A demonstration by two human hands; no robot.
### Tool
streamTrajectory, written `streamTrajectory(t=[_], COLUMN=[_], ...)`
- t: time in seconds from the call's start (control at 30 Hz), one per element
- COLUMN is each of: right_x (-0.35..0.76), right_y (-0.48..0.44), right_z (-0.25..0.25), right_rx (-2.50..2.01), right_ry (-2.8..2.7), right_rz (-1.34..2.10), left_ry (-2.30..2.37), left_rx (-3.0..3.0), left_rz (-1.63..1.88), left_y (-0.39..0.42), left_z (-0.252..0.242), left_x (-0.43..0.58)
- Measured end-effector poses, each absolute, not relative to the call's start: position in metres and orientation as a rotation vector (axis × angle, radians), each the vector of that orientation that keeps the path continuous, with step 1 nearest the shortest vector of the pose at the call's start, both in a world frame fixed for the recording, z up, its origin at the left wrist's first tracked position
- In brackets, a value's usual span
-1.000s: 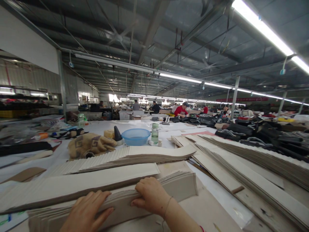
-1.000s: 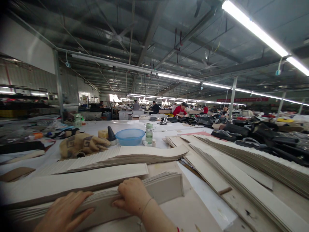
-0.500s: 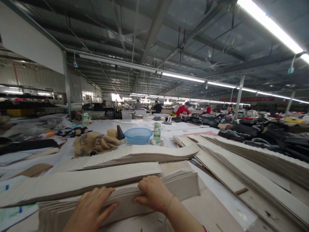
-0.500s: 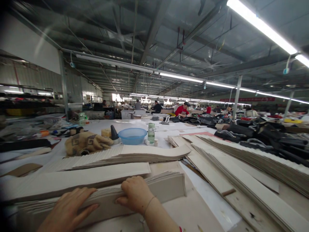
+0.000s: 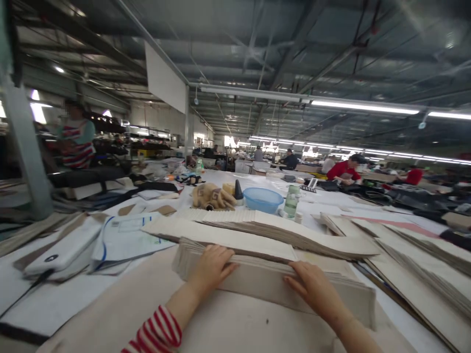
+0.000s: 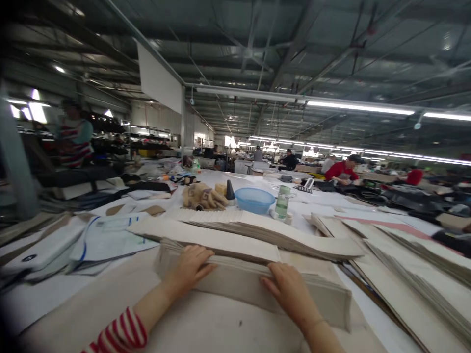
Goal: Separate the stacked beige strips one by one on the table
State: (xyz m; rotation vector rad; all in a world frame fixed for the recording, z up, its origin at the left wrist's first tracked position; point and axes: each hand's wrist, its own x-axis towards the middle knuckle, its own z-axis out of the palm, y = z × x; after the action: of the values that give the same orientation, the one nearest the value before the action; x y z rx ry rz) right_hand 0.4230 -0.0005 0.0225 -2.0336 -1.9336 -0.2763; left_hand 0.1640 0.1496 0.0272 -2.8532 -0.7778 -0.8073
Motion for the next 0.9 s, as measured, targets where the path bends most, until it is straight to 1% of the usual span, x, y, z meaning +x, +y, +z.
streamTrajectory(t=[0.17, 0.27, 0.4, 0.6, 0.9], right_x=[0.463, 0.472, 0.474, 0.479, 0.482], right_y=[-0.008, -0.002, 0.012, 0.049, 0.096], right_z=[0.002, 0.001, 0.017, 0.047, 0.052], right_rx=[-2.068, -2.079, -2.090, -2.094, -2.177], right_ry=[-1.821, -1.819, -1.845, -1.856, -1.837], right_rz=[-0.397, -0.365, -0.209, -0.091, -0.038], left_ry=[-0.923, -0.950, -0.963, -1.035, -1.141], left_rx=[-2.780, -2.758, -2.757, -2.761, -2.781], left_rz=[-0.726, -0.659, -0.567, -0.480, -0.321], left_y=[0.168, 0.178, 0.194, 0.232, 0.286], left_z=[0.023, 0.023, 0.036, 0.063, 0.062], left_x=[0.159, 0.161, 0.169, 0.182, 0.194])
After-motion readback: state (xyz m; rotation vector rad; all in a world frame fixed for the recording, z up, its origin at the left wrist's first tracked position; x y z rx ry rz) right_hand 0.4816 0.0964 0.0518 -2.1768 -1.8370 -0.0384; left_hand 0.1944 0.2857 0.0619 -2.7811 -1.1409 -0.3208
